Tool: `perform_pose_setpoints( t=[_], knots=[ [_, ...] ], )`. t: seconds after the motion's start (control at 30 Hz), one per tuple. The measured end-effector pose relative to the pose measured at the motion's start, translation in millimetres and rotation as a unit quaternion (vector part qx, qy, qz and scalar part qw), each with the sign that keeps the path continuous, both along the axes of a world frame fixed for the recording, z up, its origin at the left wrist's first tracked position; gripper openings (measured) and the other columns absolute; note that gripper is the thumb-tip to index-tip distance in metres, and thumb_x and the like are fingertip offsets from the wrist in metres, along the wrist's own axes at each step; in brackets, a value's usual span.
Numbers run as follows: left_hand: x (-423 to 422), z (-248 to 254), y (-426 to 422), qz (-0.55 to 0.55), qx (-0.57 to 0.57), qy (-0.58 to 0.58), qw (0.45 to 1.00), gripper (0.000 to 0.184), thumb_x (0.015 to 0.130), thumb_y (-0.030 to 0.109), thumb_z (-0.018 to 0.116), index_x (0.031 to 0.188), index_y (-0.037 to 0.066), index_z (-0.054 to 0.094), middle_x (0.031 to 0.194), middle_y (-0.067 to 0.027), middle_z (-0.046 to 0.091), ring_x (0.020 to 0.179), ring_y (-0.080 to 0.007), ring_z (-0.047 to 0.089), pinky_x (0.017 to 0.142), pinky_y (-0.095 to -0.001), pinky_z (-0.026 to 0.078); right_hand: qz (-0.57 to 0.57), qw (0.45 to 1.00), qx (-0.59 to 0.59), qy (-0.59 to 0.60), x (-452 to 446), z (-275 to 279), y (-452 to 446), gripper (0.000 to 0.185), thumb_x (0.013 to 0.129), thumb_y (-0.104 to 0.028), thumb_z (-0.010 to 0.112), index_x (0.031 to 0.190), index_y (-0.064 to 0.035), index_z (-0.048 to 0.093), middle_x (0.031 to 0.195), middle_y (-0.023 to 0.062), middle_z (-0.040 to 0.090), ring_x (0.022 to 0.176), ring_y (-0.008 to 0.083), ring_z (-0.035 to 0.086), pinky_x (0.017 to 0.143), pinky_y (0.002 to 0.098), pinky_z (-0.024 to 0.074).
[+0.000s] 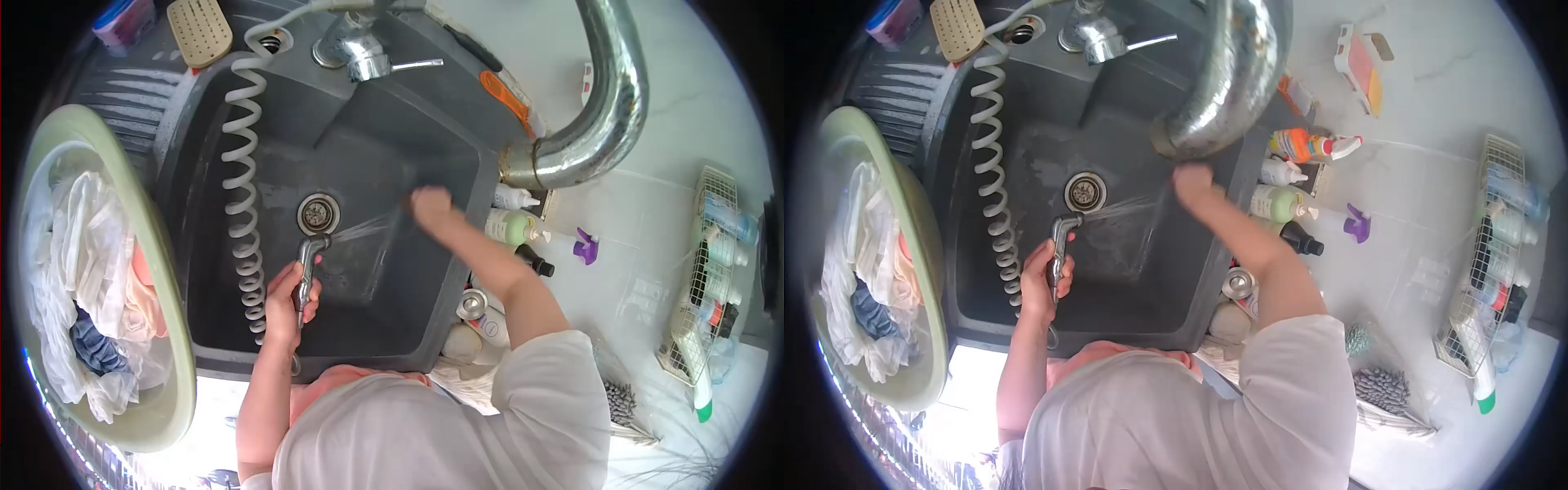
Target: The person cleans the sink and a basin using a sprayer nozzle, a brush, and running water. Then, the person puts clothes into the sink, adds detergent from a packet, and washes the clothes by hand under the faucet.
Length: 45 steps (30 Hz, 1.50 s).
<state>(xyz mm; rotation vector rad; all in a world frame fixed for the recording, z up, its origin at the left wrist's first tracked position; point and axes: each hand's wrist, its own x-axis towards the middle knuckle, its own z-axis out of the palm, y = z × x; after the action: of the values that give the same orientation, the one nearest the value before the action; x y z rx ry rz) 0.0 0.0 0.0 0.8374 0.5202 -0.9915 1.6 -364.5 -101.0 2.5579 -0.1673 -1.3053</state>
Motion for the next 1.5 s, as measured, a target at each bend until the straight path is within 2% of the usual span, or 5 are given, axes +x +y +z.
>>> perform_pose_setpoints(
  t=[0.3, 0.43, 0.87, 1.23, 1.5],
  knots=[
    [-0.4, -0.5, 4.7, -0.002, -0.013, 0.007, 1.000, 0.042, 0.099, 0.034, 0.040, 0.119, 0.000, 0.054, 0.062, -0.0006, 0.048, 0.042, -0.0064, 0.036, 0.037, -0.0210, 0.027, -0.023, 0.973, -0.025, -0.229, 39.6, 85.7, -36.3, 0.015, 0.073, -0.013, 0.060, 0.084, -0.0126, 0.072, 0.083, 0.0092, 0.070, 0.084, 0.0259, 0.069, 0.067, 0.0380, 0.0557],
    [-6.4, -2.6, 7.1, 0.067, -0.130, 0.105, 0.984, 0.041, 0.098, 0.033, 0.042, 0.117, 0.000, 0.056, 0.062, -0.0028, 0.050, 0.041, -0.0079, 0.037, 0.037, -0.0218, 0.028, 0.127, 0.988, -0.011, -0.086, -38.4, 112.6, -0.9, 0.022, 0.073, -0.006, 0.056, 0.090, -0.0094, 0.069, 0.082, 0.0144, 0.068, 0.083, 0.0296, 0.067, 0.073, 0.0428, 0.0541],
    [-28.5, 0.8, -6.2, 0.001, -0.146, 0.075, 0.987, 0.043, 0.098, 0.034, 0.041, 0.118, -0.002, 0.054, 0.063, -0.0033, 0.050, 0.042, -0.0077, 0.037, 0.038, -0.0222, 0.027, 0.075, 0.996, 0.044, 0.027, -62.4, 130.4, 37.9, 0.015, 0.069, -0.011, 0.065, 0.084, -0.0065, 0.068, 0.081, 0.0187, 0.068, 0.081, 0.0328, 0.068, 0.072, 0.0431, 0.0543],
    [21.0, 2.4, -88.9, 0.214, -0.197, 0.019, 0.957, 0.045, 0.097, 0.039, 0.038, 0.124, 0.005, 0.051, 0.063, -0.0002, 0.047, 0.044, -0.0078, 0.036, 0.040, -0.0223, 0.027, 0.183, 0.923, -0.124, -0.316, 38.5, 129.9, -79.5, 0.014, 0.077, -0.011, 0.061, 0.090, -0.0095, 0.067, 0.078, 0.0152, 0.068, 0.076, 0.0324, 0.068, 0.066, 0.0421, 0.0546],
    [11.0, -17.7, -107.1, 0.173, -0.167, -0.026, 0.970, 0.044, 0.099, 0.033, 0.040, 0.123, -0.002, 0.051, 0.065, -0.0019, 0.051, 0.045, -0.0057, 0.039, 0.039, -0.0200, 0.030, 0.151, 0.954, -0.066, -0.249, 58.5, 149.9, -65.1, 0.013, 0.079, -0.017, 0.064, 0.092, -0.0131, 0.064, 0.080, 0.0106, 0.065, 0.070, 0.0306, 0.066, 0.062, 0.0428, 0.0527]
  ],
)
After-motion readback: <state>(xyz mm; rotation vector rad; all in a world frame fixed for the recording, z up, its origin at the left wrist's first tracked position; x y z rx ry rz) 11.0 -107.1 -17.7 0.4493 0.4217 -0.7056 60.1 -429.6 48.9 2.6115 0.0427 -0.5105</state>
